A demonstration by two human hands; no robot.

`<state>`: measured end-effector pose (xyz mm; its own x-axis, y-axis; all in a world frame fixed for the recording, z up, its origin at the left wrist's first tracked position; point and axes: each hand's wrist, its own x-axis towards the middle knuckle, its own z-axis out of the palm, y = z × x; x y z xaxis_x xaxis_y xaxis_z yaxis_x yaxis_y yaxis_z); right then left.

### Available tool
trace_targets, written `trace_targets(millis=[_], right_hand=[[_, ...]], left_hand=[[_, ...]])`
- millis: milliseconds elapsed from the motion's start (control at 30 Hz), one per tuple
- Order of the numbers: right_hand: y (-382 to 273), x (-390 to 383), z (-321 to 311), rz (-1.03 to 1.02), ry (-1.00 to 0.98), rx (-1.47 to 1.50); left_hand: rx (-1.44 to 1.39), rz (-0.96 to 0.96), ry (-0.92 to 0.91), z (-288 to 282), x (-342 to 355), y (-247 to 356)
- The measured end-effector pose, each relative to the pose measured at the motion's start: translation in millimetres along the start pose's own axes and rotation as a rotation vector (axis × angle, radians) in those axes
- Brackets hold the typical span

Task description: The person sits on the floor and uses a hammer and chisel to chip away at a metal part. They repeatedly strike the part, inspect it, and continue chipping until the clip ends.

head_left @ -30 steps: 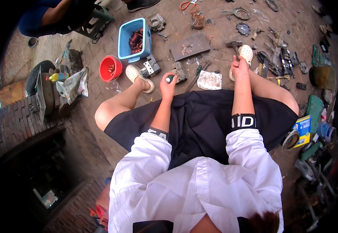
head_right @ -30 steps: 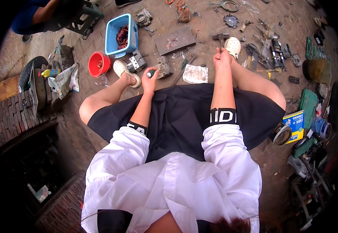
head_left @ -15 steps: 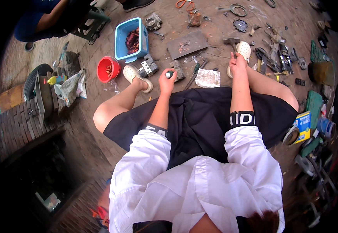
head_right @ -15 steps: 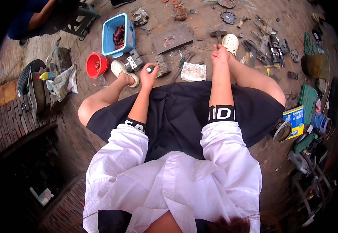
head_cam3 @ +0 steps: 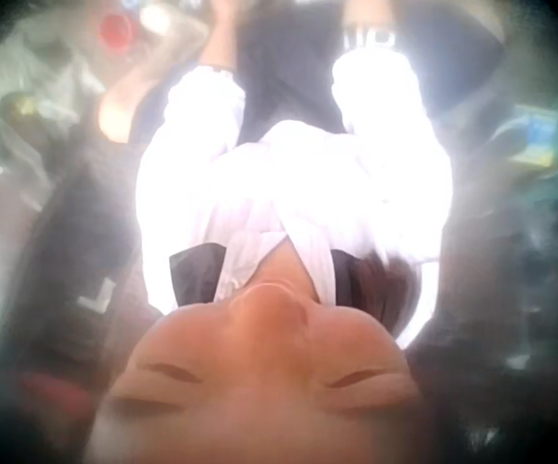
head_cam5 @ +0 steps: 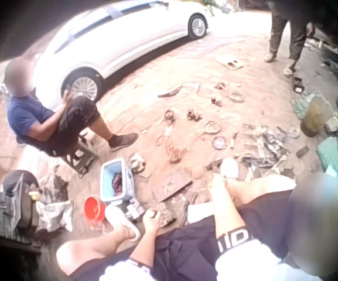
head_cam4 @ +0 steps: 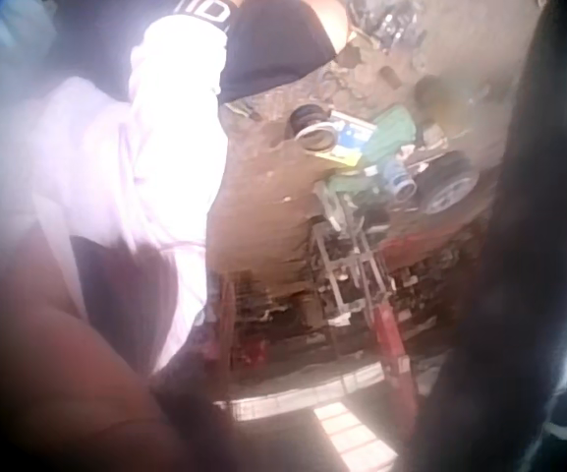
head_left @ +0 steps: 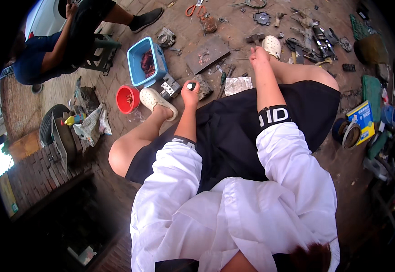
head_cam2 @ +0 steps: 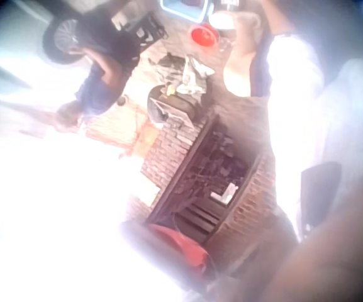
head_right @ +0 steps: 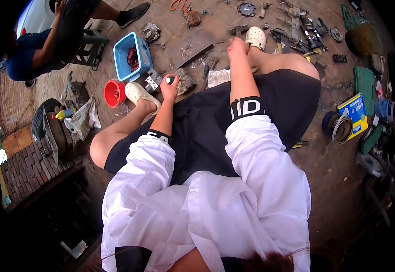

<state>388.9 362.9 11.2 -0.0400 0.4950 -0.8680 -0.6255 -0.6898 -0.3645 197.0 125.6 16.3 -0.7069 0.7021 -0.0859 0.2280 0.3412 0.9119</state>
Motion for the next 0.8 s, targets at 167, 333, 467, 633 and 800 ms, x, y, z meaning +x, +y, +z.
trace_targets(millis=[167,333,467,633,800], right_hand=[[3,-16,8,-0.007,0.044,-0.022],[10,-10,-7,-0.02,-0.012,-0.038],[9,-8,-9,0.023,0.007,-0.015],[13,-6,-3,0.019,0.006,-0.017],[44,-12,-13,-0.071,-0.003,-0.199]], left_hand=[[-0.06,0.009,0.005,-1,-8,-5],[0.008,0.075,-0.046,0,-23,-6],[-0.004,0.116,-0.001,-2,-32,-9],[-0.057,0.043,0.027,-3,-38,-20],[-0.006,0.04,0.013,-11,-55,-15]])
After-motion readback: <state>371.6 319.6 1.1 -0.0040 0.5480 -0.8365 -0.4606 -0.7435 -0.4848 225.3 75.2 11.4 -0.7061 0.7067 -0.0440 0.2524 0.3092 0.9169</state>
